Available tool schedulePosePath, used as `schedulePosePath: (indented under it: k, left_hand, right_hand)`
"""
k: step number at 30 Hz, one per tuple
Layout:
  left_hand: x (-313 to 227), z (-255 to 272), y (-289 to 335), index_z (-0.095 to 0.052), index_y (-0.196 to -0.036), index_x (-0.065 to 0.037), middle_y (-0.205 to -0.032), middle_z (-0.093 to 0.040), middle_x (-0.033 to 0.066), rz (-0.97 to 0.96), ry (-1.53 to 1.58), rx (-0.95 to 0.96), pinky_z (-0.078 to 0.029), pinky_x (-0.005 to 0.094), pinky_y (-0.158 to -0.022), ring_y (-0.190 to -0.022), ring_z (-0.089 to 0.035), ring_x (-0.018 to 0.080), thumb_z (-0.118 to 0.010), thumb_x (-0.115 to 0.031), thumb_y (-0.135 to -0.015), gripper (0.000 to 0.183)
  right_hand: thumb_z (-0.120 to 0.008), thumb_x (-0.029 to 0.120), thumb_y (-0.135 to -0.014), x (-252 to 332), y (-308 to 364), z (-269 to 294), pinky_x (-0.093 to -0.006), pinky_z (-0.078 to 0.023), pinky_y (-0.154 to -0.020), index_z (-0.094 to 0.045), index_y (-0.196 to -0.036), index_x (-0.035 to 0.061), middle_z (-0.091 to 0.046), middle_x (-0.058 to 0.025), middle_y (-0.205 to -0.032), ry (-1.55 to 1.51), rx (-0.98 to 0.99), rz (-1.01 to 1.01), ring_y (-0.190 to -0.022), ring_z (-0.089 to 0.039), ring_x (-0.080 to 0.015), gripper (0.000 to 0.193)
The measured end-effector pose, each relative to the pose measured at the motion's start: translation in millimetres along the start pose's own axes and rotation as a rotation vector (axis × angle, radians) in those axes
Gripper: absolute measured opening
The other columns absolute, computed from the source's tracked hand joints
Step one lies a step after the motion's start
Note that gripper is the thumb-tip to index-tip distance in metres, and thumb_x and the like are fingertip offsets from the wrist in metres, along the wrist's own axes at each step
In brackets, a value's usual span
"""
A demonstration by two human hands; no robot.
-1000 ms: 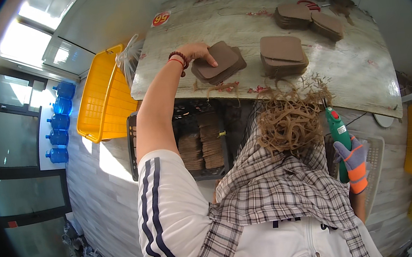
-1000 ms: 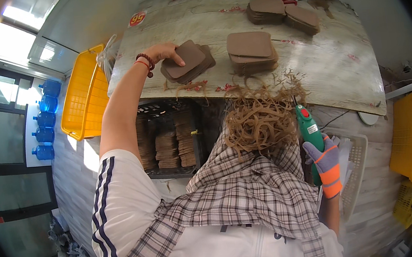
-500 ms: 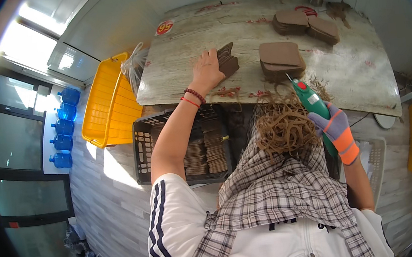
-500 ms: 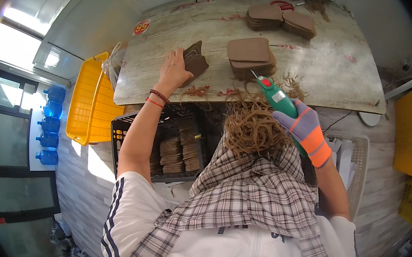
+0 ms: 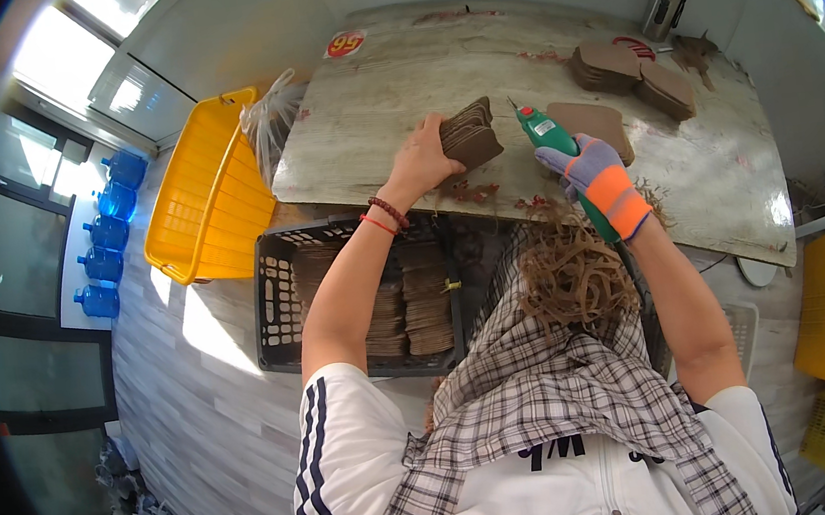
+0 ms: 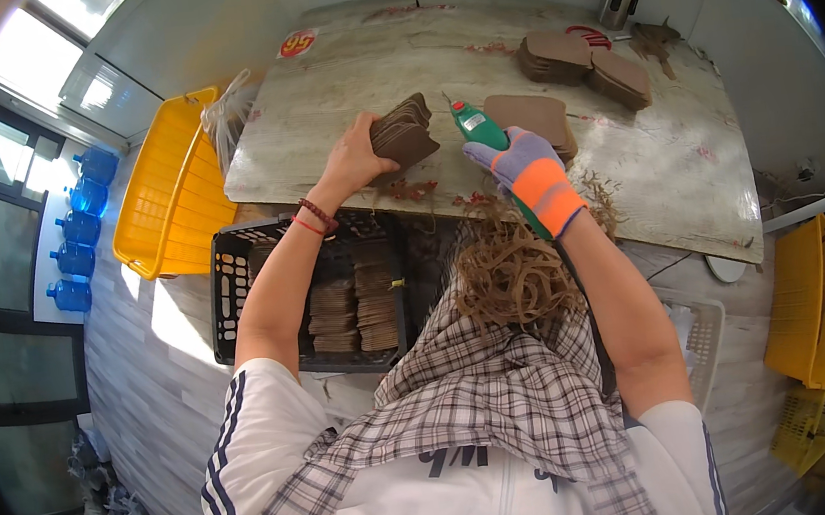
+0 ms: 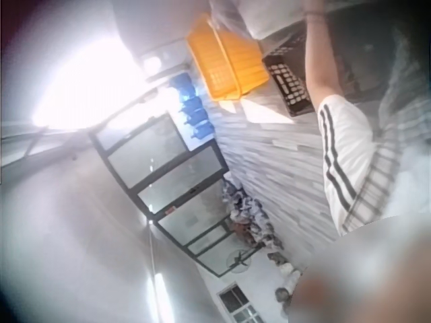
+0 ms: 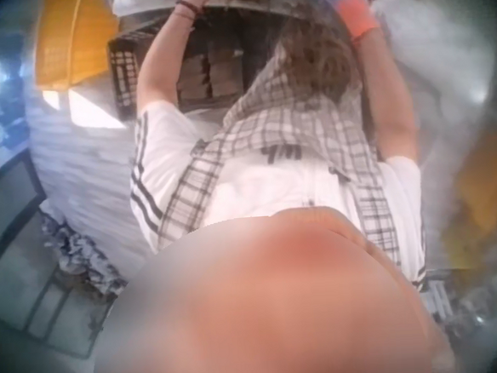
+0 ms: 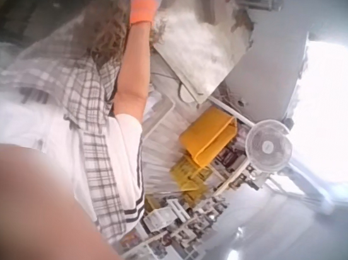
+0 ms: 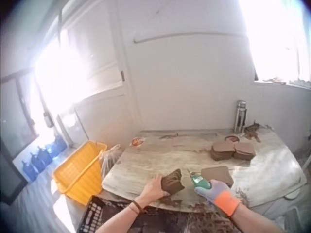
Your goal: The person uses a rotary tool to trim the edges of small rectangular craft material pieces. They handle the pieces one at a time, rotating them to smooth all sides, and place finished pieces into a black crate below the workbench.
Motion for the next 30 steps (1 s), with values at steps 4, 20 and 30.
schedulePosePath:
  k: [4,20,30]
  left_hand:
    - [-10.1,-2.7,2.0,-0.043,-0.123,-0.008,-0.122,-0.05,0.018,-0.054,-0.035,-0.035,-0.041,0.0432,-0.093,-0.116,-0.047,0.0354,-0.082,-0.021,-0.057,0.078]
    - [-12.0,4.9,4.1,-0.043,-0.127,-0.01,-0.122,-0.049,0.0145,-0.069,-0.299,-0.026,-0.033,0.0453,-0.099,-0.119,-0.043,0.0338,-0.084,-0.031,-0.053,0.087]
    - [-15.7,3.2,4.2,-0.044,-0.125,-0.008,-0.118,-0.052,0.0161,-0.092,-0.379,-0.035,-0.038,0.0443,-0.096,-0.115,-0.047,0.0337,-0.084,-0.031,-0.053,0.085]
  right_hand:
    - [-0.067,0.06,-0.074,19.6,-2.7,-23.1,-0.0288,-0.046,-0.05,-0.056,-0.094,-0.0004,-0.061,-0.0072,-0.063,0.277,0.024,0.052,-0.051,-0.06,-0.0181,0.064]
    - [-0.061,0.069,-0.071,6.0,-11.0,-32.7,-0.0361,-0.048,-0.061,-0.059,-0.087,0.0021,-0.064,-0.0095,-0.066,0.311,-0.008,0.033,-0.065,-0.064,-0.0263,0.069]
    - [-0.063,0.063,-0.074,22.3,10.7,-37.7,-0.0326,-0.048,-0.058,-0.059,-0.095,0.0015,-0.063,-0.008,-0.064,0.417,0.001,0.068,-0.058,-0.062,-0.0214,0.065]
Point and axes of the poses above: each hand's wrist, its own y-axis away from the middle knuckle, its own z-axis out of the back of the hand, x = y × z, the point moved 10 cm from there along -y, towards the middle knuckle
